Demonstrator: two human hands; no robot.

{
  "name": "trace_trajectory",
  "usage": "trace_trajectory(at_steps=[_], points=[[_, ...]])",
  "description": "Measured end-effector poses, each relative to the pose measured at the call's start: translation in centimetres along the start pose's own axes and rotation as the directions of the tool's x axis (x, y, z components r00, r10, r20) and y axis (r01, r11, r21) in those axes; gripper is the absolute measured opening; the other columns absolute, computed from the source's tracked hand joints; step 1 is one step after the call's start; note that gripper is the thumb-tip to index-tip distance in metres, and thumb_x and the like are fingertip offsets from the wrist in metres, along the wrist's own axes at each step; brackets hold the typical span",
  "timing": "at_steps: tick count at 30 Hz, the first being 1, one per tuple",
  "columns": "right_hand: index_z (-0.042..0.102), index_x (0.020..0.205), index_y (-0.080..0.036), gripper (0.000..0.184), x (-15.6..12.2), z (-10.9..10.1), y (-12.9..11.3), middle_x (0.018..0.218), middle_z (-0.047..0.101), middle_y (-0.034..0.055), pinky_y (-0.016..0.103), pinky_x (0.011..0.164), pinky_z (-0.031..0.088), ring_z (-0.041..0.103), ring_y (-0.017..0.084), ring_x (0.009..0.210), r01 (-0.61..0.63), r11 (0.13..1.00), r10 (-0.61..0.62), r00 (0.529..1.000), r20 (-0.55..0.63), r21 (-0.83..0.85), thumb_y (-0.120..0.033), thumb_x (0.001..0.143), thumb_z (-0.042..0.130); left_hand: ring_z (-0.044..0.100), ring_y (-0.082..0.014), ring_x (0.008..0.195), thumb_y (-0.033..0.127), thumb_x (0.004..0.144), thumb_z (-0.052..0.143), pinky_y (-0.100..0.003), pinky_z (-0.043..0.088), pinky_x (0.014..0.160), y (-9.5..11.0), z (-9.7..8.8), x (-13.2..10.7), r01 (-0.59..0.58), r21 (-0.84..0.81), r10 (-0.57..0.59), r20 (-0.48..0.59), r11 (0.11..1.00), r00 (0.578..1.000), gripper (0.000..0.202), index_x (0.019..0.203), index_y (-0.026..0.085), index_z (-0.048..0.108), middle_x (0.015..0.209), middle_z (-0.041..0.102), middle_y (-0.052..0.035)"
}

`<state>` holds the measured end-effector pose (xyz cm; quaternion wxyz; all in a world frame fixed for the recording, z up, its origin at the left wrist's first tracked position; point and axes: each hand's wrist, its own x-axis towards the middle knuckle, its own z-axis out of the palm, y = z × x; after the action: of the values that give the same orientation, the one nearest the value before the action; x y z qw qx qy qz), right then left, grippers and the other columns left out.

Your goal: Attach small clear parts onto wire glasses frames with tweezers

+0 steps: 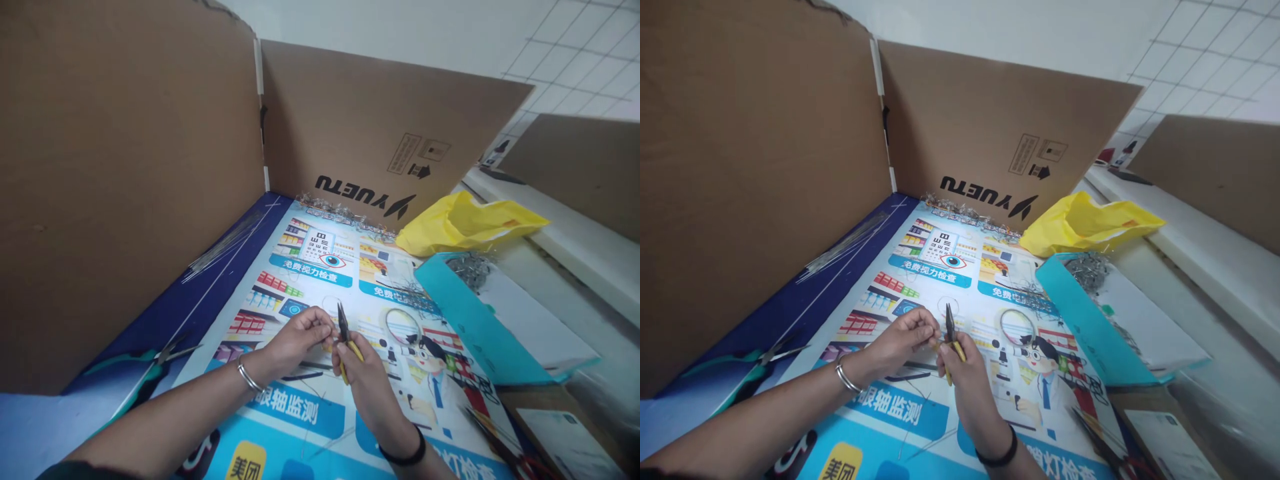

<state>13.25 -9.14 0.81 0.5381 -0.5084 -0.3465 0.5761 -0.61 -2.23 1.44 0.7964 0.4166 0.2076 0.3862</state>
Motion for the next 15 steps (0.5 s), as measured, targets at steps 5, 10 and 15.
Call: trace_trajectory(at_steps=[5,10,15], points=[[0.055,0.087,-0.021,0.016,0.21,0.44,-0.35,0.074,0.057,-0.0018,0.025,0.060,0.038,0.049,0.011,0.062,-0.032,0.980,0.028,0.999,0.024,0.194,-0.029,0.077,0.065,0.054,-0.0100,0.065,0.024,0.078,0.067,-0.023,0.041,0.066,-0.37,-0.54,0.31,-0.011,0.018,0.011,-0.014,1.000,1.000,0.013,0.080,0.014,0.060,0.076,0.063,-0.0028],[0.058,0.088,-0.021,0.013,0.18,0.23,-0.52,0.078,0.057,0.0002,0.026,0.063,0.038,0.050,0.012,0.066,-0.039,0.958,0.011,0.995,0.098,0.284,-0.023,0.076,0.062,0.056,-0.0113,0.065,0.026,0.078,0.066,-0.025,0.042,0.066,-0.64,-0.80,0.36,-0.003,0.051,0.003,-0.005,0.999,1.000,0.013,0.079,0.014,0.061,0.077,0.064,-0.0041],[0.055,0.084,-0.020,0.009,0.11,0.33,0.04,0.065,0.052,-0.0032,0.024,0.063,0.035,0.045,0.011,0.063,0.024,0.994,-0.028,0.999,0.041,0.109,-0.028,0.082,0.059,0.057,-0.0128,0.065,0.029,0.075,0.068,-0.027,0.044,0.066,-0.50,-0.90,0.38,0.031,0.113,-0.030,-0.009,0.993,1.000,0.017,0.078,0.013,0.062,0.074,0.063,-0.0040]])
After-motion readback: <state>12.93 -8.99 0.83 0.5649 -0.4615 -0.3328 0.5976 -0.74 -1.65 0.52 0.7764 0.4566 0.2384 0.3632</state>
